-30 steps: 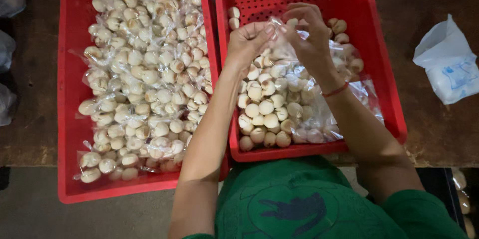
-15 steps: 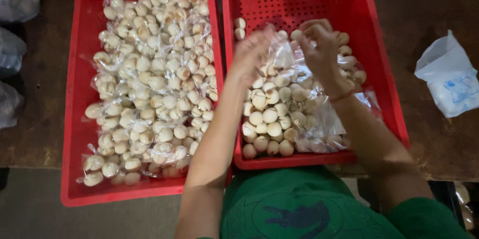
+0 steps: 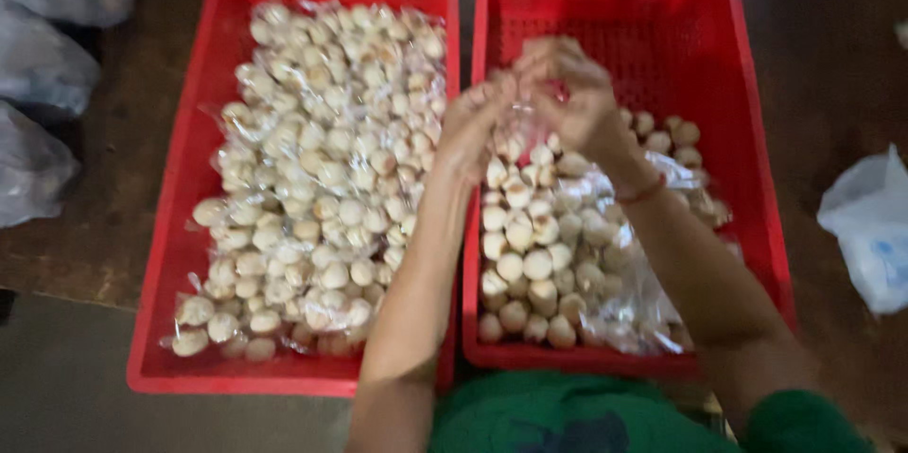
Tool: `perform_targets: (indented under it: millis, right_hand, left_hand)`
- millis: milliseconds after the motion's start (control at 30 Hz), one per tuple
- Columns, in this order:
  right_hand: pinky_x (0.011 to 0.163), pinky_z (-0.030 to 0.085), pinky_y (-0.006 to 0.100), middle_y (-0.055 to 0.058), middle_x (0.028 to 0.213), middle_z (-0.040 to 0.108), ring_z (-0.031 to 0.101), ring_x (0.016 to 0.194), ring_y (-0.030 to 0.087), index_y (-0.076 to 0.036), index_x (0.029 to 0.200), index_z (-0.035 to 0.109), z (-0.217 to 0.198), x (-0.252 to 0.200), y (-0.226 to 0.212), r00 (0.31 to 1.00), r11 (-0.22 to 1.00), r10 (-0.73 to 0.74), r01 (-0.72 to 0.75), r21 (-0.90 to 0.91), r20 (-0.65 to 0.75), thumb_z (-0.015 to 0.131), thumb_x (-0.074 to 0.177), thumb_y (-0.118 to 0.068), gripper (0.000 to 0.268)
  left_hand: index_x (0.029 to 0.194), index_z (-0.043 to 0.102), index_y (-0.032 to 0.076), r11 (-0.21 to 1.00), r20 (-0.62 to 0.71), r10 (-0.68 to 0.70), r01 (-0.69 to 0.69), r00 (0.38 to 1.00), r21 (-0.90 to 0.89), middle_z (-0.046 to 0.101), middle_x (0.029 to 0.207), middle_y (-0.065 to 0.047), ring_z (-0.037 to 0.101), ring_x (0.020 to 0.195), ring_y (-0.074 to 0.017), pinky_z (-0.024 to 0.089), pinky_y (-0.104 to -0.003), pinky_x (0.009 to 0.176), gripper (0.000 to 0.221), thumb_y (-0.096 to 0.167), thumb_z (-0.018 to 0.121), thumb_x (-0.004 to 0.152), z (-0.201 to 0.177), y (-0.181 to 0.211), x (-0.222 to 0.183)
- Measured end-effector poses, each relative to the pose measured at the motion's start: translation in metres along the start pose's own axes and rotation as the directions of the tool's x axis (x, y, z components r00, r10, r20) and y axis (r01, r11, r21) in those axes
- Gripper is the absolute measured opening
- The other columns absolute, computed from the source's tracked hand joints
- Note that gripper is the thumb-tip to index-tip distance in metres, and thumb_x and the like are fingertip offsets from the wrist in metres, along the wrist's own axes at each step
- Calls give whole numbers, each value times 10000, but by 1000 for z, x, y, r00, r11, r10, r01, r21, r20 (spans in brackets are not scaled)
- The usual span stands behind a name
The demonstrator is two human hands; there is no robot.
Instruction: The person packages small round bakery items by placing them into clear plastic bags from a red crate and then sealing the bags one by one by hand.
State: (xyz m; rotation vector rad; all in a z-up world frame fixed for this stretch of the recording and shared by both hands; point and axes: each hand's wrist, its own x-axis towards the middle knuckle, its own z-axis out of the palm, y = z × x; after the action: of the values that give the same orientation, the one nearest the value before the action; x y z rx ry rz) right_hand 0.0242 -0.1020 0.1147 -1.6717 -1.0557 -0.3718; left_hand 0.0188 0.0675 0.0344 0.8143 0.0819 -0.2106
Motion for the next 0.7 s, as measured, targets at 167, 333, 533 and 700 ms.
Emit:
perform_targets:
  millis: [167, 333, 533, 700]
  right_hand:
    - [924, 528, 309, 93, 1129, 656, 623, 1088, 177, 5, 999, 654, -3, -7, 27, 964, 992, 95, -113, -56, -248, 667, 983, 72, 71]
    - [827, 608, 252, 33, 1084, 638, 657, 966, 81, -26, 1137, 661, -9, -11, 82, 844, 821, 527, -477, 312, -96, 620, 1078, -126, 123]
    - [1048, 443, 479, 261, 1359, 550, 531, 1248, 404, 19, 1395, 496, 28, -8, 227, 801, 770, 573, -452, -450, 175, 880, 801, -297, 775]
    - [1131, 386, 513, 299, 1417, 516, 453, 1330, 460, 6, 1445, 457, 82, -37, 303, 621, 603, 725, -365, -709, 296, 777, 811, -282, 767]
  left_hand:
    - [857, 701, 45, 949, 10, 231, -227, 973, 218, 722, 791, -29, 620, 644, -81, 523, -237, 565, 157, 151, 763, 956, -2, 7, -3]
    - [973, 730, 15, 910, -34, 386, -374, 922, 176, 737, 867, -88, 679, 718, -117, 579, -250, 646, 72, 86, 714, 972, 1, 43, -13]
    - [1117, 646, 70, 676, -152, 718, -628, 680, 386, 715, 889, -60, 636, 661, -123, 495, -259, 501, 165, 53, 706, 964, 14, 85, -49]
    - [1031, 774, 33, 227, 84, 895, -610, 438, 759, 706, 1231, -82, 672, 1169, -174, 619, -298, 1001, 286, -98, 520, 1031, 20, 99, -64]
